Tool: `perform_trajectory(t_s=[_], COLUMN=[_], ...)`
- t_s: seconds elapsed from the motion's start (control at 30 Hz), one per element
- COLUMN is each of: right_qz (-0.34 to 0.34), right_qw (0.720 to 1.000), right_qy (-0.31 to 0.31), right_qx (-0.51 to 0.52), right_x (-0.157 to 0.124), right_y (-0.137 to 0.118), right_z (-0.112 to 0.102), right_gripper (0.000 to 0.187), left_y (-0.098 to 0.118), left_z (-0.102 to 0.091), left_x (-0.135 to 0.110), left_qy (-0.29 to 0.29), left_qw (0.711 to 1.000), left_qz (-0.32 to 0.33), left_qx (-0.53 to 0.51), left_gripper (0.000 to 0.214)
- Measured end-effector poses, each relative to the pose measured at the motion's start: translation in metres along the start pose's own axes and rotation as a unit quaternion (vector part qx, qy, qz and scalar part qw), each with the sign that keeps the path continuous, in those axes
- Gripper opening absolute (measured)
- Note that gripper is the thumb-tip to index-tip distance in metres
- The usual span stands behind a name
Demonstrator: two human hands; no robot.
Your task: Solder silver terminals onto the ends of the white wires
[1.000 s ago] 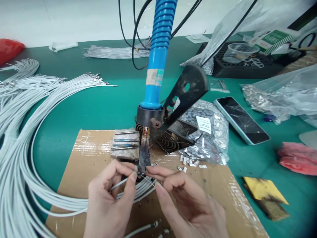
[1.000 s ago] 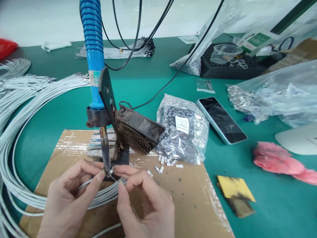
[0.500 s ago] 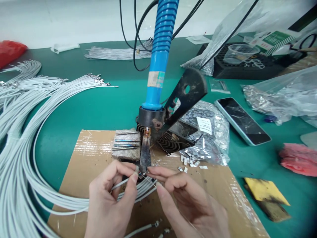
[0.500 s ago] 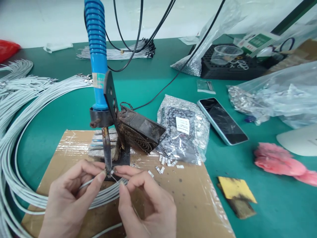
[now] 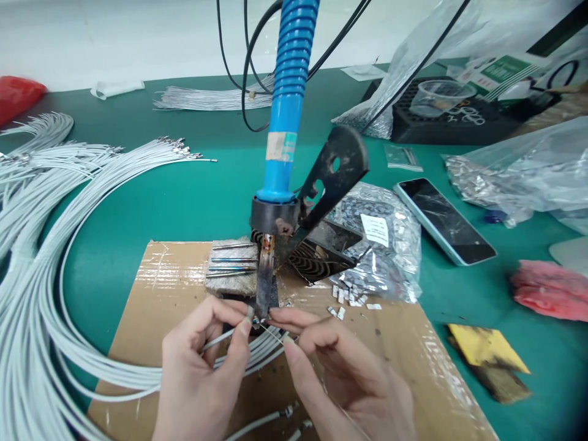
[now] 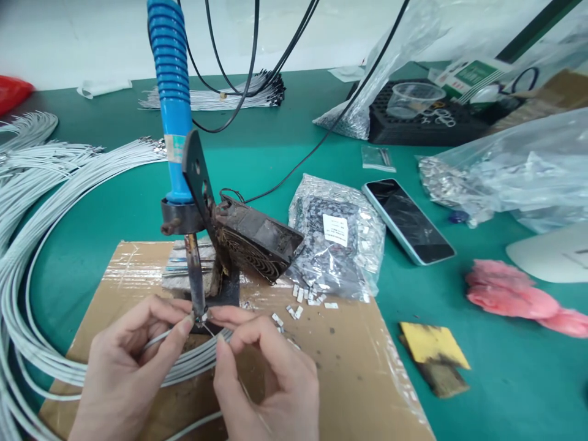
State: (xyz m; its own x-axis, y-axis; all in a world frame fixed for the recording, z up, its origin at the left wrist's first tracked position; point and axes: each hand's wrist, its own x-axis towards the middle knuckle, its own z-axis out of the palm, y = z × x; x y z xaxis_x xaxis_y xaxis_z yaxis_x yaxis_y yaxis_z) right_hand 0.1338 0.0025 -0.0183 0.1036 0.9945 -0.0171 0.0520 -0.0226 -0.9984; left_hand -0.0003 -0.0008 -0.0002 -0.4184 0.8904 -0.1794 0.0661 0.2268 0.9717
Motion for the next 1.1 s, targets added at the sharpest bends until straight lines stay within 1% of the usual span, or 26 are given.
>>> perform_trajectory(t_s=[0.13,0.23,0.33,0.6,0.8,1.1], right_qz=[0.009,0.01,0.007,-0.008,-0.014,-0.019], right_qw=[1.0,1.0,1.0,1.0,1.0,1.0], right_qy=[0.003,0.007,0.011,0.011,0.007,0.013], right_qx=[-0.008,-0.008,-0.003,-0.004,0.005,-0.009], right_x=[-0.0017,-0.0011,-0.0005,-0.0002,-0.0001,-0.0009], right_y=[-0.0008,-0.0019,-0.0032,-0.0033,-0.003,0.001], right_z=[0.0024,0.0025,0.0025,0.0013,0.0019,0.0013], right_gripper=[0.021,0.022,0.022,0.02,0.021,0.02], left_y=[0.0003,0.0,-0.0002,-0.0011,0.001,-0.0017], left_z=[0.0017,0.0018,0.0024,0.0018,0.0021,0.0011], left_x=[0.0002,-0.0001,-0.0012,-0.0028,-0.0032,-0.0033], left_qy=[-0.009,-0.004,0.004,0.002,0.021,0.007], left_qw=[1.0,1.0,1.0,1.0,0.999,1.0], left_qz=[-0.012,-0.015,-0.012,-0.007,-0.005,-0.006], left_qx=[0.0,0.003,0.009,0.011,0.025,0.02], left_gripper=[0.012,0.012,0.013,0.011,0.011,0.012])
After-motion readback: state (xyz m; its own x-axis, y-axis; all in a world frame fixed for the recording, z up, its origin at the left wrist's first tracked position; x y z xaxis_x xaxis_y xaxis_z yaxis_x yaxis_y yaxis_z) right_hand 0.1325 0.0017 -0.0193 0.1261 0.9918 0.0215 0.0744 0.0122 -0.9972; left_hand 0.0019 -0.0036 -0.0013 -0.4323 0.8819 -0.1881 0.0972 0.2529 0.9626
